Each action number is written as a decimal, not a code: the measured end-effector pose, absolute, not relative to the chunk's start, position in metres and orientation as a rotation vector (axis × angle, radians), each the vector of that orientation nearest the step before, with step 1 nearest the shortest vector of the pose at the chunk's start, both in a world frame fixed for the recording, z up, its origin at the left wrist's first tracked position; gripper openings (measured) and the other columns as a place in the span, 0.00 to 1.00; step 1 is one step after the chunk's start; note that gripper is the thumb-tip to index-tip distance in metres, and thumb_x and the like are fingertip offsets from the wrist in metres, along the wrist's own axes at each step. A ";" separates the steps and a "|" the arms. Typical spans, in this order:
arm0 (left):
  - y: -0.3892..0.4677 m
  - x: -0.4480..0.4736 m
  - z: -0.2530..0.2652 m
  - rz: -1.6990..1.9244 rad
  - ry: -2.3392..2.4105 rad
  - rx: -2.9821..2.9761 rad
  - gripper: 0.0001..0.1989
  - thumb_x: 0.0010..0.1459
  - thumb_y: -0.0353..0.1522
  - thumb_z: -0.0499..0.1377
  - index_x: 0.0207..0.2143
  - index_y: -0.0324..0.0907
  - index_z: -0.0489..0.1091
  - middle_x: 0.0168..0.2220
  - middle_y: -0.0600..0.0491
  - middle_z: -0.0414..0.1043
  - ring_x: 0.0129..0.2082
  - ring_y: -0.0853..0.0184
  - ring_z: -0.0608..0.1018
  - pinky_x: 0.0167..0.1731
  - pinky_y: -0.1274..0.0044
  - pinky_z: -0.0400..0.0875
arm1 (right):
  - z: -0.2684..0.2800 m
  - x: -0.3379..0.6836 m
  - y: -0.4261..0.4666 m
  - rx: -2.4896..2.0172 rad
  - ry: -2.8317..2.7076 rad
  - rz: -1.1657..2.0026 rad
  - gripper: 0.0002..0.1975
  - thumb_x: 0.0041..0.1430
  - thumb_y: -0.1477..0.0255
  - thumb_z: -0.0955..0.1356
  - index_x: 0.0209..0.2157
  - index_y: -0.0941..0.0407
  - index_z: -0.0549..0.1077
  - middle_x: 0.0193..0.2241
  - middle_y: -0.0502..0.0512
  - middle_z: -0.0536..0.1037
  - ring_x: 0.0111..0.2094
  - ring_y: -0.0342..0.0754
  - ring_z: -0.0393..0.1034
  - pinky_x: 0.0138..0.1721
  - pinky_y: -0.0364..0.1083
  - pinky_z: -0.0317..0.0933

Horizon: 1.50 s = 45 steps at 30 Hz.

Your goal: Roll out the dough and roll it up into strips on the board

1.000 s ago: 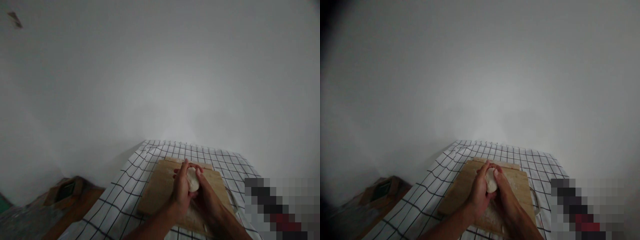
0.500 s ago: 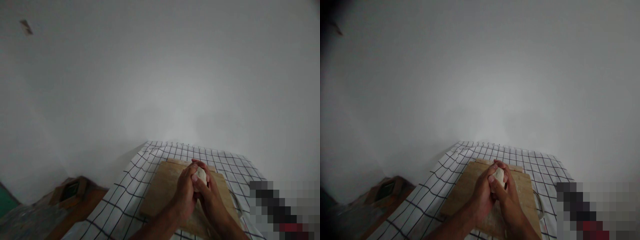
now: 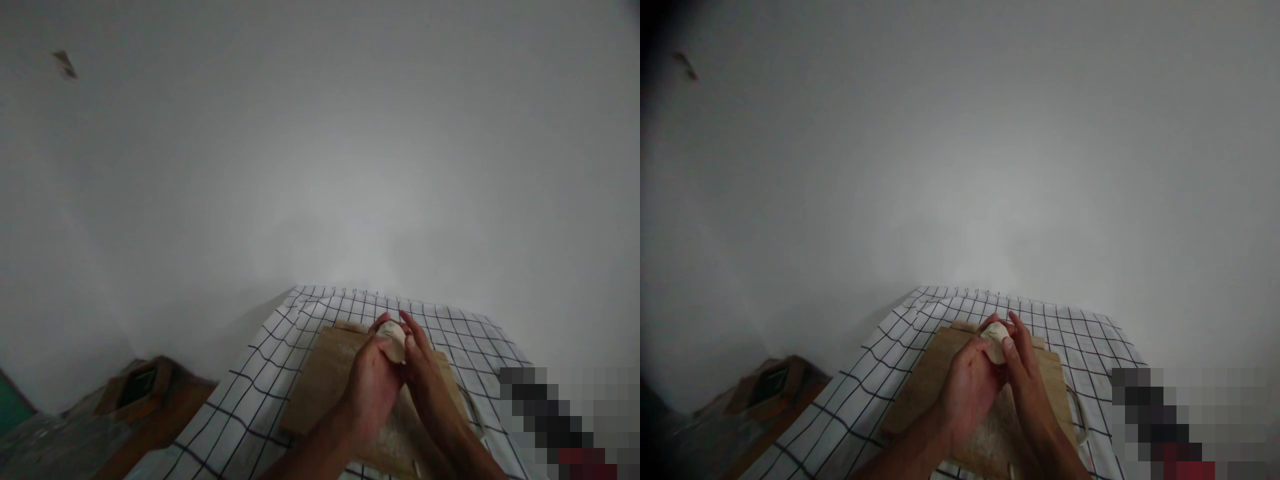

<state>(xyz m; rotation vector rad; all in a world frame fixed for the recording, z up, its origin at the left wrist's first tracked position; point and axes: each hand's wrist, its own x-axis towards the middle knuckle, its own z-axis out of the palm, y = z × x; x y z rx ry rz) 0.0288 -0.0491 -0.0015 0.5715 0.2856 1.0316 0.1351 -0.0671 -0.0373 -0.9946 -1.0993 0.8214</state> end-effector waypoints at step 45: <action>-0.053 0.008 -0.004 0.784 0.877 2.596 0.08 0.67 0.31 0.58 0.42 0.46 0.78 0.45 0.52 0.78 0.49 0.62 0.78 0.55 0.70 0.70 | -0.053 0.218 -0.034 -1.339 -1.510 0.441 0.26 0.68 0.49 0.63 0.35 0.56 0.80 0.33 0.58 0.83 0.37 0.54 0.76 0.39 0.47 0.65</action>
